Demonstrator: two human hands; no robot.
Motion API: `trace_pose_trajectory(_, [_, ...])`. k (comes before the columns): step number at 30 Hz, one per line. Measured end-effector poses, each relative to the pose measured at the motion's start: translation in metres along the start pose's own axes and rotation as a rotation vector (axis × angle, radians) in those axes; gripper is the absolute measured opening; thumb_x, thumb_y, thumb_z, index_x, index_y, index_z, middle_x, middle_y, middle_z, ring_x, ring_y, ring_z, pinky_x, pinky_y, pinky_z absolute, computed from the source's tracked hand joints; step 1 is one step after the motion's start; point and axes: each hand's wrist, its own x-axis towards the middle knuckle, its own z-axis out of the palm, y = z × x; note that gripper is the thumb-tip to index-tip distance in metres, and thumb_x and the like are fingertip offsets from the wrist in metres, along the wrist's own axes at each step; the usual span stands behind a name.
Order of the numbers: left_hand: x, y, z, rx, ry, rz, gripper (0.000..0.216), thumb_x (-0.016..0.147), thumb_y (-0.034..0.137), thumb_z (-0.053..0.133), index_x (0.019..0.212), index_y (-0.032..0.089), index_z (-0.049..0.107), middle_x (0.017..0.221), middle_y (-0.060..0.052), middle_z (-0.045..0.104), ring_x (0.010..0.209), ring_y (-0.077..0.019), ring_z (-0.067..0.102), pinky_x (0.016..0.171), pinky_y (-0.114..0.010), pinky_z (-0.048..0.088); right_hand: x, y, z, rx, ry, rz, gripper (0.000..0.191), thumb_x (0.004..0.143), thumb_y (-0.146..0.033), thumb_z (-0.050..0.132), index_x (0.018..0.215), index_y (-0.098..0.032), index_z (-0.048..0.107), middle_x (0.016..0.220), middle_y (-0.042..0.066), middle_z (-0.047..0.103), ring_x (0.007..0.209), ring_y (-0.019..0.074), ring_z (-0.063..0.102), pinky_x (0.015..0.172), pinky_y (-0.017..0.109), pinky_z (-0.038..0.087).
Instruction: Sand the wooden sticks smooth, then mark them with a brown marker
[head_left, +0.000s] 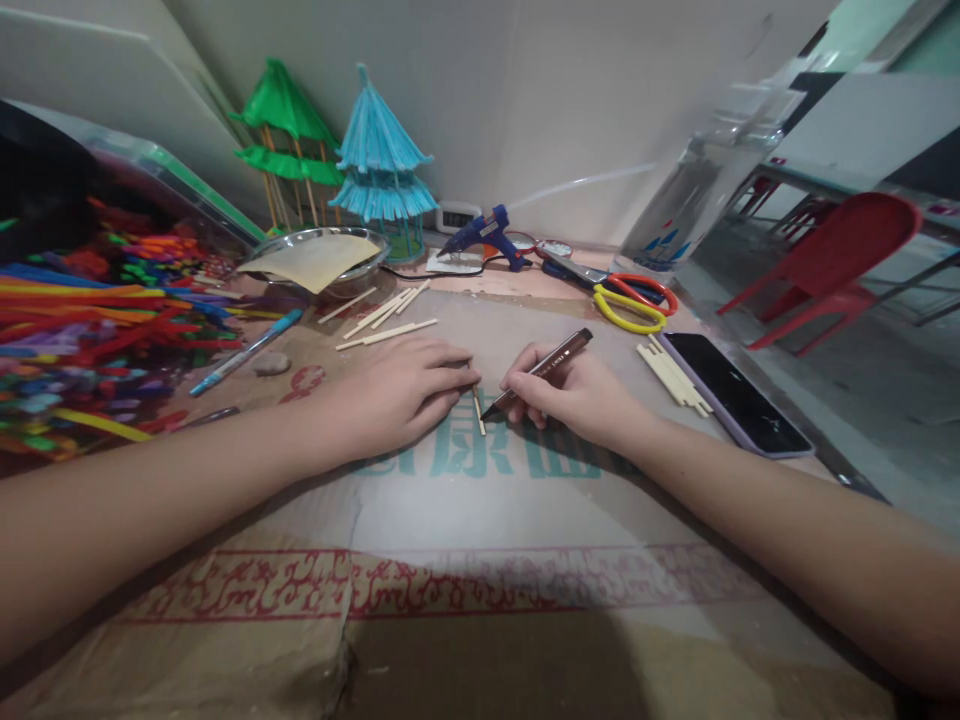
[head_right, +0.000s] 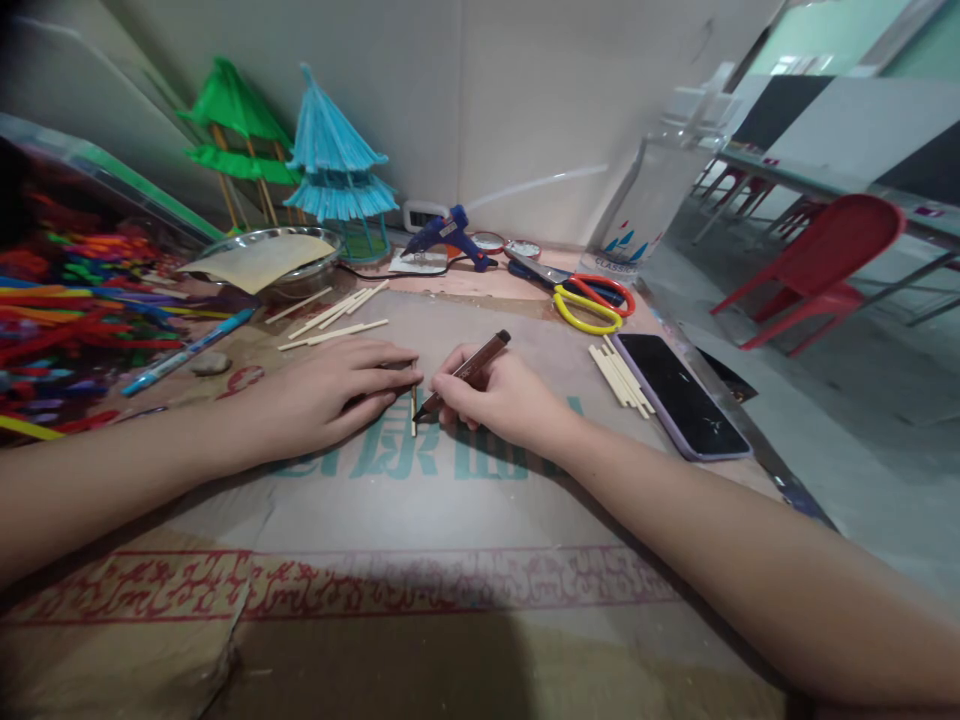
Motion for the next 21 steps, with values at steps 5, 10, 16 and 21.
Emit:
trace_pose_trajectory(5, [0.0001,0.0005,-0.0006,-0.008,0.002,-0.003,0.039,0.100,0.027,0.040,0.127,0.020,0.068,0.135,-0.010,0.064,0.124,-0.0267,0.059,0.111,-0.051,0.042,0.0000,0.0010,0.0003,0.008,0.011,-0.018,0.015,0.086,-0.032,0.063,0.080,-0.019,0.058,0.061,0.000,0.067,0.045,0.0094,0.052,0.045,0.022,0.043])
trace_pose_trajectory(10, [0.0003,0.0005,-0.0012,-0.005,-0.009,-0.005,0.039,0.099,0.026,0.041,0.128,0.021,0.067,0.136,-0.010,0.064,0.124,-0.0266,0.059,0.111,-0.051,0.042,0.0007,0.0011,0.0011,0.006,0.035,-0.037,0.016,0.088,-0.032,0.061,0.082,-0.018,0.058,0.061,0.000,0.067,0.046,0.0084,0.052,0.046,0.021,0.044])
trace_pose_trajectory(16, [0.0000,0.0002,-0.0006,-0.018,-0.002,-0.007,0.038,0.100,0.027,0.041,0.127,0.021,0.068,0.135,-0.011,0.064,0.125,-0.0268,0.058,0.112,-0.052,0.041,-0.0011,0.0000,0.0002,0.043,-0.037,0.008,0.016,0.084,-0.032,0.064,0.077,-0.019,0.056,0.058,0.000,0.067,0.044,0.0081,0.050,0.043,0.020,0.041])
trace_pose_trajectory(21, [0.0001,0.0005,-0.0007,-0.012,0.000,-0.006,0.039,0.100,0.027,0.041,0.128,0.020,0.067,0.135,-0.011,0.064,0.125,-0.0266,0.058,0.112,-0.051,0.042,-0.0017,0.0012,-0.0007,0.061,-0.080,0.005,0.018,0.082,-0.033,0.067,0.076,-0.018,0.057,0.057,0.000,0.067,0.043,0.0083,0.051,0.042,0.020,0.041])
